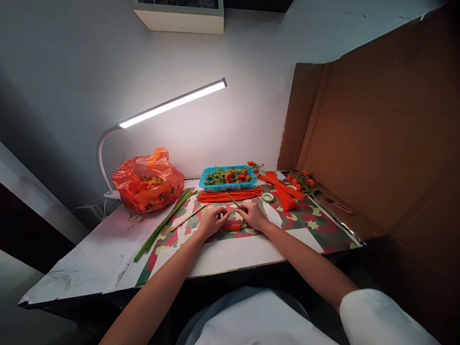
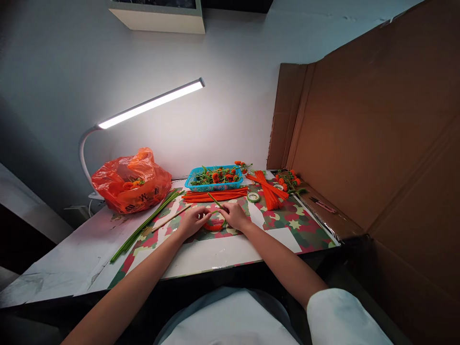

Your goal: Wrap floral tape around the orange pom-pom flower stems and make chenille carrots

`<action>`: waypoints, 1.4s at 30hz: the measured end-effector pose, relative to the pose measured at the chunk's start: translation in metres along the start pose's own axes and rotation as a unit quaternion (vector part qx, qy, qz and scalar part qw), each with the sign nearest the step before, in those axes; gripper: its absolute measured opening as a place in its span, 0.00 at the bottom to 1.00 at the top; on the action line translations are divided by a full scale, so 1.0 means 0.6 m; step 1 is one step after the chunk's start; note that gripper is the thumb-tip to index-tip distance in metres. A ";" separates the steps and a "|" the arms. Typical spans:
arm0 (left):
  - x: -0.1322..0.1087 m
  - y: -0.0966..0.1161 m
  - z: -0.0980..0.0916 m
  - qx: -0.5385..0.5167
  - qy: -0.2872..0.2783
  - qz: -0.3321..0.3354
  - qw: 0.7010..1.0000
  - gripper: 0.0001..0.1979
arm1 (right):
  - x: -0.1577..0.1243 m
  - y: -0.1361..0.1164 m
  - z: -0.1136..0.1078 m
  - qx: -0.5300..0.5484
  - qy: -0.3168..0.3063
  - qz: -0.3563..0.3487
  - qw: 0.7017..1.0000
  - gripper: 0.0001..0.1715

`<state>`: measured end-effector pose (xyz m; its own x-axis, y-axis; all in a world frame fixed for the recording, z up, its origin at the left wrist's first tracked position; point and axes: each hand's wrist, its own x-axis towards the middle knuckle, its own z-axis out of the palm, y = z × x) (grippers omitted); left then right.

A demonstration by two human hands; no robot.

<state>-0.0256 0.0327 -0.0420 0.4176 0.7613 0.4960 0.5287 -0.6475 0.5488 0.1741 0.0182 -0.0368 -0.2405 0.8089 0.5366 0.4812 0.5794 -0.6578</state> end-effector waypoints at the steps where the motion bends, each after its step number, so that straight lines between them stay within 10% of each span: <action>1: 0.000 0.001 0.000 0.000 0.001 -0.001 1.000 0.09 | 0.000 0.000 0.000 -0.001 0.000 0.000 1.000 0.17; 20: 0.004 0.013 -0.005 -0.164 -0.045 -0.091 0.981 0.22 | 0.002 0.000 -0.001 -0.013 0.040 -0.024 0.999 0.13; 27: 0.003 0.020 -0.008 -0.409 -0.160 -0.204 0.875 0.21 | 0.000 -0.008 -0.002 0.009 0.041 -0.046 0.998 0.13; 42: 0.004 0.031 -0.013 -0.464 -0.151 -0.226 0.843 0.10 | 0.001 -0.010 -0.007 -0.013 0.040 -0.062 0.997 0.12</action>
<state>-0.0202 0.0223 -0.0255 0.5711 0.8206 -0.0213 -0.0634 0.0699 0.9955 0.1748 0.0149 -0.0305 -0.2317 0.7204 0.6538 0.4748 0.6703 -0.5703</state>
